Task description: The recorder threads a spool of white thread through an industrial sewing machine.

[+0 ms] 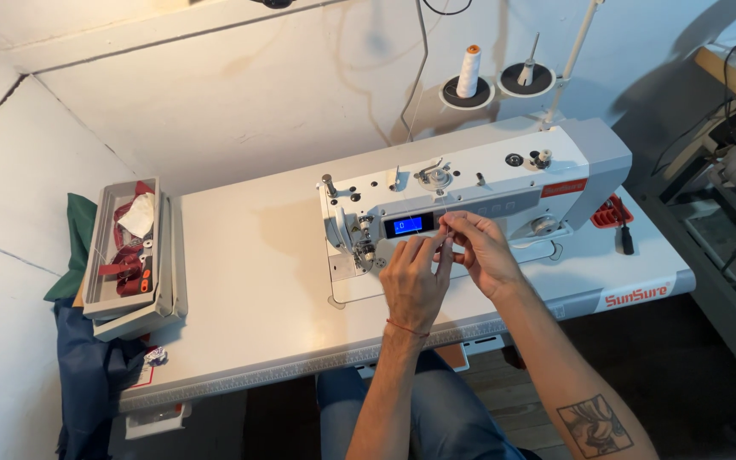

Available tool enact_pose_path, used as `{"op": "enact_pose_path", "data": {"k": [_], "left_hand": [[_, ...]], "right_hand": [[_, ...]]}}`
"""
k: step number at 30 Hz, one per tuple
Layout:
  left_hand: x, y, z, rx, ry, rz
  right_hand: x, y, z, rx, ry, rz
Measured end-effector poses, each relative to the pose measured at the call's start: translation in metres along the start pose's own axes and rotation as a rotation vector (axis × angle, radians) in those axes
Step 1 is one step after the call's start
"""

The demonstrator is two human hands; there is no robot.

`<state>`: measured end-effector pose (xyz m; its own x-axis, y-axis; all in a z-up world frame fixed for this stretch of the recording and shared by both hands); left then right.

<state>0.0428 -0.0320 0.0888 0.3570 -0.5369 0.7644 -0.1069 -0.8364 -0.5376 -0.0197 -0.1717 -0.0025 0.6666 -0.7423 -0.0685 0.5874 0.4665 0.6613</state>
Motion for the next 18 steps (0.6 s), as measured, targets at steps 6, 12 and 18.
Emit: {"op": "enact_pose_path", "data": {"k": [6, 12, 18], "left_hand": [[0.004, -0.002, -0.003, -0.001, -0.004, -0.001], [0.005, -0.001, -0.004, -0.017, -0.005, -0.01], [0.007, -0.007, -0.004, -0.038, -0.003, -0.034]], "right_hand": [[0.0, 0.003, -0.001, 0.071, 0.024, -0.001], [0.009, -0.008, 0.011, -0.203, -0.148, -0.017], [-0.007, 0.047, 0.091, -1.061, -0.789, -0.042]]}}
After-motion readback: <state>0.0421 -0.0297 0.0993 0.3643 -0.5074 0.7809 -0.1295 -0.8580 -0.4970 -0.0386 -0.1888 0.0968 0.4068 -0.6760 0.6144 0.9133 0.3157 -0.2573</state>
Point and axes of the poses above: each hand's wrist, its own x-axis towards the middle knuckle, its own y-axis out of the palm, z = x × y, the point moved 8 cm from there along x, towards the middle knuckle, and after that the axes turned 11 degrees about x, right-handed, at the moved point
